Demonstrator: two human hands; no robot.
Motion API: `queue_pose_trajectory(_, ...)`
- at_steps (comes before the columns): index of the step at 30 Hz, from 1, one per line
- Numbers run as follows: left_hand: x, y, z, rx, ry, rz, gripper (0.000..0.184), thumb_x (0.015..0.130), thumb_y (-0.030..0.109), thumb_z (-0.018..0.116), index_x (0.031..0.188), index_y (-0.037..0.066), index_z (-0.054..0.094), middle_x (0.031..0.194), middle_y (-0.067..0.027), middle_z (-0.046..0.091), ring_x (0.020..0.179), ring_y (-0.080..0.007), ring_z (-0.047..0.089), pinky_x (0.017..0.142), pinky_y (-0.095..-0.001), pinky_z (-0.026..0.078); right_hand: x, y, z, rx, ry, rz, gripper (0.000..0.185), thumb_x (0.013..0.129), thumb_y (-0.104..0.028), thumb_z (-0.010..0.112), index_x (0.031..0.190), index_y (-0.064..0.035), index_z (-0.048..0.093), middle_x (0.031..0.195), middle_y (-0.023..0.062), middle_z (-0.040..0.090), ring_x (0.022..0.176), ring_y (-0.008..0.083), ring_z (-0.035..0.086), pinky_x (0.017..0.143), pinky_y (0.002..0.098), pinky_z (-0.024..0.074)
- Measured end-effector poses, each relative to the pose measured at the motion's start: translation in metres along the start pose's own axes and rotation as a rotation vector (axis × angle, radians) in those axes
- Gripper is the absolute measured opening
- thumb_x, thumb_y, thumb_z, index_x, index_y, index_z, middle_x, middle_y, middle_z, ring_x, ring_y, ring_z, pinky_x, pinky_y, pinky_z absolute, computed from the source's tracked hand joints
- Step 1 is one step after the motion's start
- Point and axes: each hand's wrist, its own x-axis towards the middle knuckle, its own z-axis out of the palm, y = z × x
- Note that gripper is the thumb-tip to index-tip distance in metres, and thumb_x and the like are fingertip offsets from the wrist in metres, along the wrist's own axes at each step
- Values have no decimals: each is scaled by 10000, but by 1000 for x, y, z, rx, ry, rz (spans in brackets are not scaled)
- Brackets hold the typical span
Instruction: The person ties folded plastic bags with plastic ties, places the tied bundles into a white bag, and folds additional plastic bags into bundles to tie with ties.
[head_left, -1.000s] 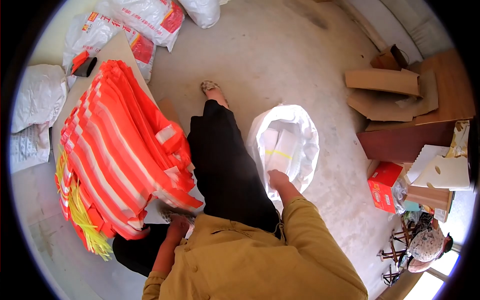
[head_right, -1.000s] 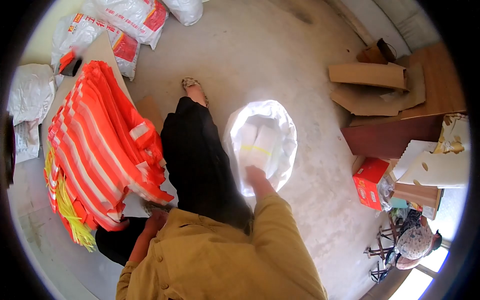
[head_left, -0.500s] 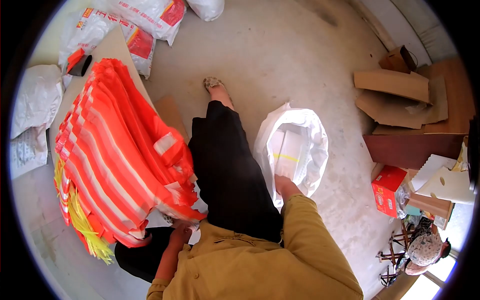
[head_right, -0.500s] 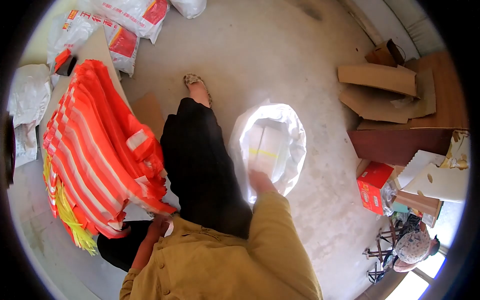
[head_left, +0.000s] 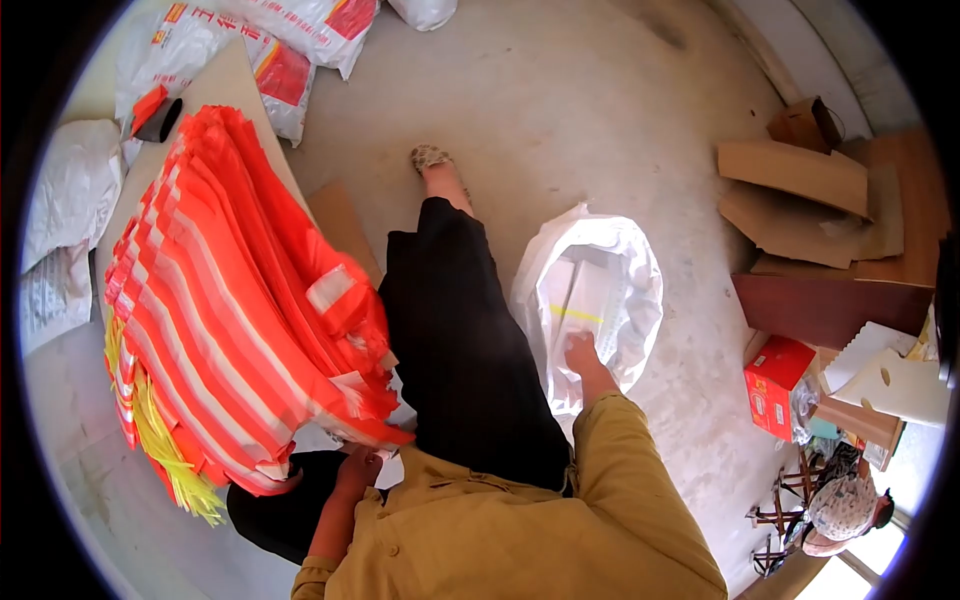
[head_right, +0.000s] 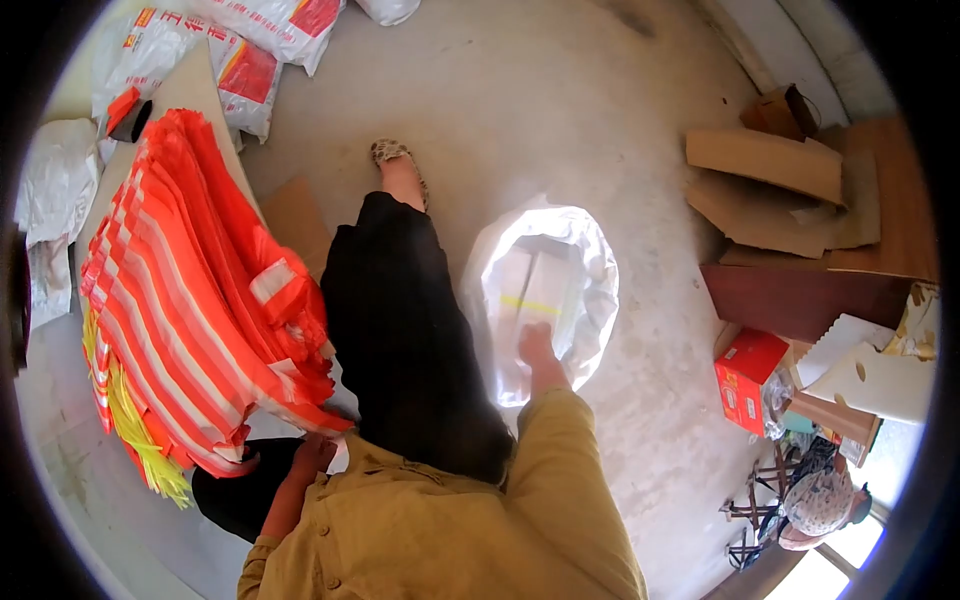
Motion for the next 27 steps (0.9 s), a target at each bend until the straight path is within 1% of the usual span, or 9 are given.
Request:
queue_pose_trajectory(4, -2, 1, 0, -13, -40, -75, 317, 920, 292, 636, 1158, 83, 655, 965, -188, 736, 908, -387, 717, 784, -456, 568, 17, 32, 46, 98, -57, -172, 464, 1000, -304, 543, 1447, -189, 589, 1557, 122, 517, 1502, 338, 377, 1254, 546, 189)
queue_pose_trajectory(8, 2, 0, 2, 12, -64, -116, 333, 915, 310, 642, 1145, 68, 656, 970, -193, 739, 928, -398, 716, 796, -467, 566, -9, 9, 20, 120, -192, -40, 598, 984, -345, 555, 1564, -218, 477, 1608, 135, 462, 1537, 392, 306, 1286, 532, 135)
queue_pose_trajectory(9, 3, 1, 2, 13, -74, -123, 339, 915, 315, 643, 1142, 65, 657, 972, -194, 739, 933, -400, 715, 799, -469, 565, -10, 7, 15, 129, -272, -48, 677, 974, -366, 558, 1614, -209, 400, 1625, 142, 439, 1556, 438, 238, 1304, 515, 62)
queue_pose_trajectory(13, 4, 1, 3, -16, -64, -99, 329, 911, 316, 652, 1102, 48, 664, 969, -201, 738, 927, -406, 712, 792, -475, 564, -17, 7, 26, 374, -245, 33, 677, 958, -285, 601, 1598, -165, 416, 1617, 165, 433, 1476, 466, 379, 1262, 502, 250)
queue_pose_trajectory(15, 3, 0, 5, -15, -24, -22, 321, 910, 316, 659, 1076, 42, 669, 955, -208, 734, 911, -411, 710, 777, -480, 563, 5, 24, 51, 351, -228, -6, 684, 947, -248, 625, 1594, -170, 421, 1638, 196, 379, 1422, 481, 450, 1212, 489, 354)
queue_pose_trajectory(17, 6, -7, 10, 5, -14, -42, 309, 910, 313, 668, 1060, 44, 672, 939, -216, 727, 891, -418, 707, 758, -484, 561, -4, 13, 20, 311, -182, 50, 670, 936, -216, 642, 1577, -174, 452, 1649, 216, 344, 1379, 493, 496, 1163, 483, 427)
queue_pose_trajectory(21, 6, -8, 12, 28, 32, -20, 278, 920, 302, 667, 1059, 61, 675, 904, -224, 713, 860, -427, 702, 729, -489, 557, -57, -49, -37, 518, 388, 317, 437, 937, -159, 573, 1366, -108, 639, 1439, 185, 558, 1344, 368, 549, 1124, 481, 446)
queue_pose_trajectory(25, -3, 12, -4, -72, 23, 20, 253, 926, 289, 658, 1065, 78, 672, 922, -213, 709, 860, -421, 695, 731, -486, 552, -22, -17, 15, 50, 146, -109, 436, 956, -222, 589, 1372, -105, 643, 1414, 174, 612, 1304, 377, 580, 1112, 482, 459)
queue_pose_trajectory(27, -4, 8, -2, -112, 71, 91, 245, 928, 285, 650, 1062, 81, 670, 941, -208, 707, 862, -416, 692, 738, -483, 550, 1, 6, 43, 100, 16, -166, 475, 963, -254, 604, 1418, -119, 617, 1455, 173, 596, 1258, 443, 606, 1086, 455, 489)
